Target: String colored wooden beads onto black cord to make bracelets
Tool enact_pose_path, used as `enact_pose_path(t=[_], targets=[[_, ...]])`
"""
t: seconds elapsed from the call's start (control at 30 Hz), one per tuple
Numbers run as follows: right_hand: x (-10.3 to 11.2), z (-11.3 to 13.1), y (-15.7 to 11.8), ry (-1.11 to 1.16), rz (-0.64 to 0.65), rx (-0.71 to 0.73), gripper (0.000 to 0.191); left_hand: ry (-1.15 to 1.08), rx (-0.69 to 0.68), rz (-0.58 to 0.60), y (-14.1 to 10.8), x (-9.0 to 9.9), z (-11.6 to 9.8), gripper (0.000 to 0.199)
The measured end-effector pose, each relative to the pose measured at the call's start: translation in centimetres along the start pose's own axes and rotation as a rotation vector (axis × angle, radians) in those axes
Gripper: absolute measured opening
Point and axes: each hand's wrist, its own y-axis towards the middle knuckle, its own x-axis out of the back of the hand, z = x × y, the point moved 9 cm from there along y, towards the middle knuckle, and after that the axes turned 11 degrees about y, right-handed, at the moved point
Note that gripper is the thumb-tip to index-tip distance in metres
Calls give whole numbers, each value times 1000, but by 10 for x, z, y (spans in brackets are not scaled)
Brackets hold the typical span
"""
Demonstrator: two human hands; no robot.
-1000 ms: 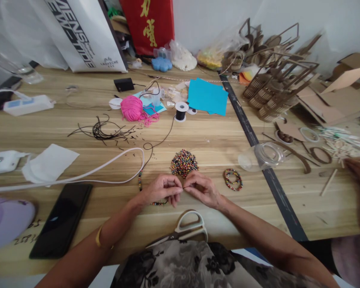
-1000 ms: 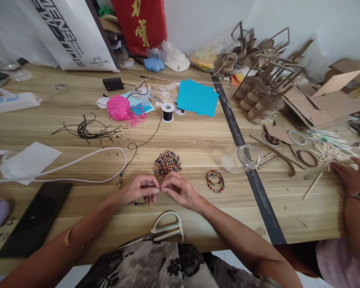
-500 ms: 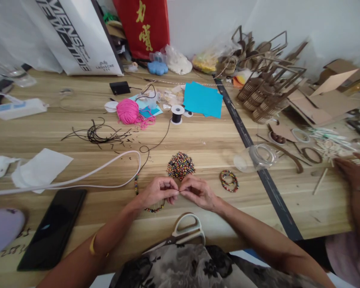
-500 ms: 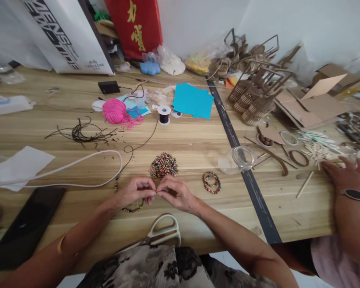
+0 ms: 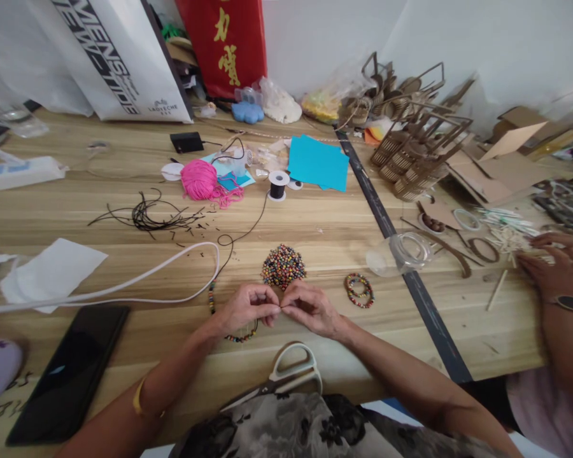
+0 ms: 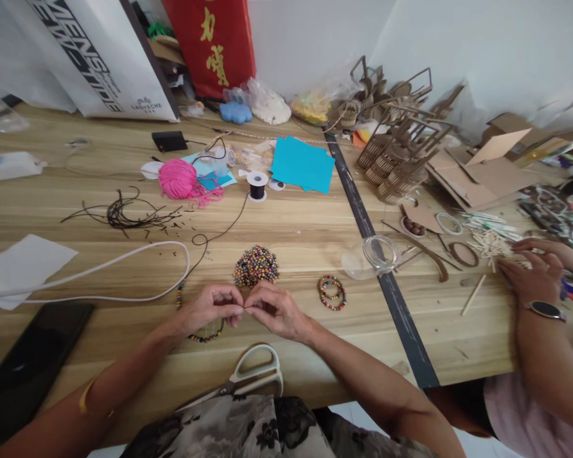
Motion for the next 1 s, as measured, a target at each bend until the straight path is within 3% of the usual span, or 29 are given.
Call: enact_pose_path(t=[1.0], targets=[[1,-3,-2,-5,-3,-8,12,-31,-8,33,-1,-1,0,34]])
